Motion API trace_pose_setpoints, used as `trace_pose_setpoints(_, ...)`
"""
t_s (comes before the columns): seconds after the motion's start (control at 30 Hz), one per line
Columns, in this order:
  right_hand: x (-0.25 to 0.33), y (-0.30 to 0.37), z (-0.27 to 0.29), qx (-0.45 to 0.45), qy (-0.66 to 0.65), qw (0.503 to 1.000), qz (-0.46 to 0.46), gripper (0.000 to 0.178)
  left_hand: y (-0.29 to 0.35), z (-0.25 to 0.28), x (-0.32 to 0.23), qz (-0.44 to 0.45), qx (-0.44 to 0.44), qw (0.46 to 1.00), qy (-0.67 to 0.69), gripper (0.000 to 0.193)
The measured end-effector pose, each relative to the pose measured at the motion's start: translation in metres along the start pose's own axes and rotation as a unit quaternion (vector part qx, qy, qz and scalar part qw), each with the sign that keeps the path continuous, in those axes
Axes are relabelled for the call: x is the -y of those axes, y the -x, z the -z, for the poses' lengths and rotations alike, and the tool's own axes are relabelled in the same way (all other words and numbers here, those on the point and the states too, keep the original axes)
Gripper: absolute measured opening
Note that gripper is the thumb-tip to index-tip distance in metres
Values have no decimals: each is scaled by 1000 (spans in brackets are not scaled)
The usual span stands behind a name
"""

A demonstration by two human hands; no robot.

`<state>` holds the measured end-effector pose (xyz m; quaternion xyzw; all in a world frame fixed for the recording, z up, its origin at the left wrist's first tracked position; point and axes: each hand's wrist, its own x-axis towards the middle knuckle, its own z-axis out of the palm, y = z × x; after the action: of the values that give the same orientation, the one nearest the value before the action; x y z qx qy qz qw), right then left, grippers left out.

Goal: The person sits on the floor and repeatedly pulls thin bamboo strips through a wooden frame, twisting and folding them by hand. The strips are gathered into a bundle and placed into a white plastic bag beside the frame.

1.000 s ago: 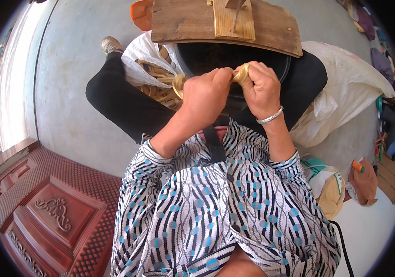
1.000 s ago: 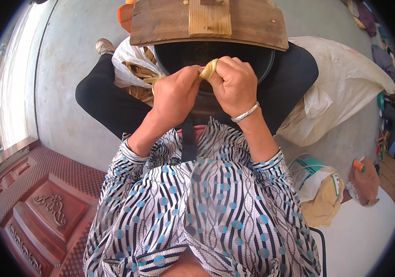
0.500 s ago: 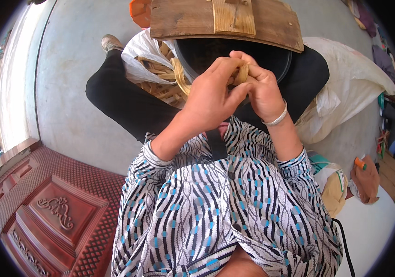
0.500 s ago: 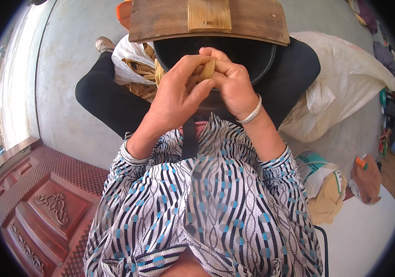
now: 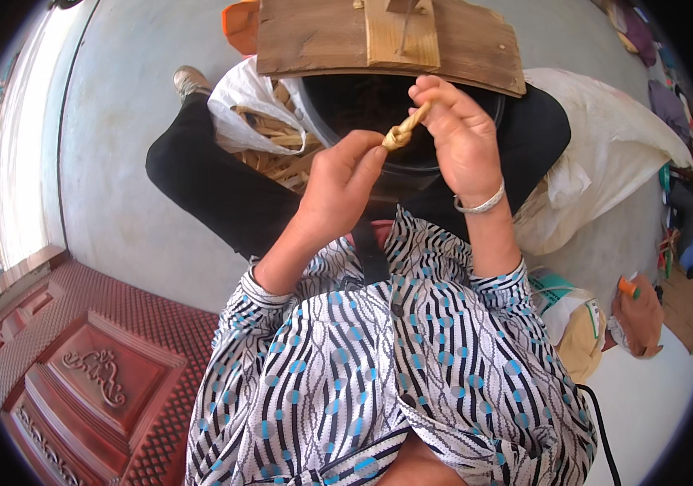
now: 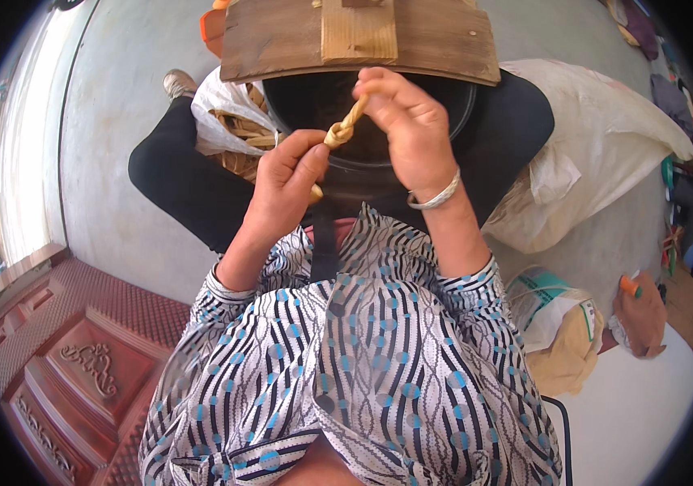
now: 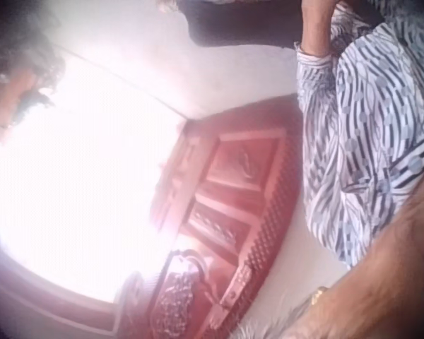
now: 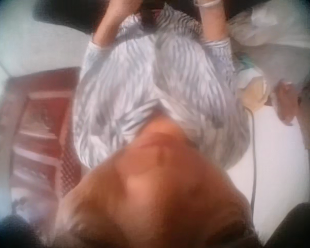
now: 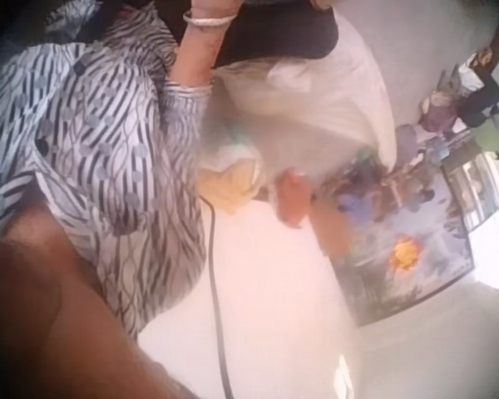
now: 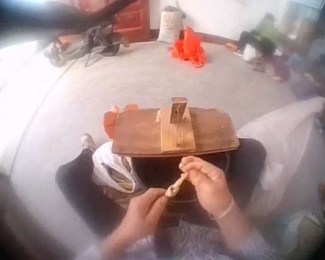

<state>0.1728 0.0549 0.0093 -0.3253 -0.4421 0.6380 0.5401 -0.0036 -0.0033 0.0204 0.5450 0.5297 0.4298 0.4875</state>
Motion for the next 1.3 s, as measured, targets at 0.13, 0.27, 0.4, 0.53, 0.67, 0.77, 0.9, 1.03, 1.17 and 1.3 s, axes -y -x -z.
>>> trace_pose_setpoints(0.13, 27, -7, 13, -17, 237, 970, 51, 27, -4, 9, 8, -182, -63, 952, -239, 13)
trace_pose_setpoints(0.27, 37, -3, -3, 81, 396, 911, 87, 27, -8, 5, -3, -244, -47, 926, -283, 15)
trace_pose_setpoints(0.4, 18, 5, 1, 86, 376, 922, -30, 24, -23, 1, 3, -277, -68, 902, -325, 10)
trace_pose_setpoints(0.53, 8, 11, -13, -3, 309, 951, 6, 23, -34, -9, 11, -210, -110, 913, -333, 19)
trace_pose_setpoints(0.67, 16, 4, 13, 38, 261, 961, -82, 26, -26, 4, 5, -132, -3, 944, -304, 11)
trace_pose_setpoints(0.77, 31, -4, 9, 124, 498, 848, 134, 25, -23, 10, 0, -143, 49, 941, -304, 13)
trace_pose_setpoints(0.9, 45, -7, -12, 249, 620, 725, 170, 18, -25, 13, -5, -138, 88, 946, -278, 13)
trace_pose_setpoints(1.03, 58, -10, -1, 322, 620, 710, 87, 13, -29, 21, -14, -17, 194, 965, -177, 16)
trace_pose_setpoints(1.17, 79, -11, 2, 301, 543, 784, -27, 11, -33, 28, -26, 45, 232, 967, -92, 20)
trace_pose_setpoints(1.3, 78, -40, 16, 177, 399, 898, -65, 12, -67, 31, -30, -25, 162, 986, -27, 25)
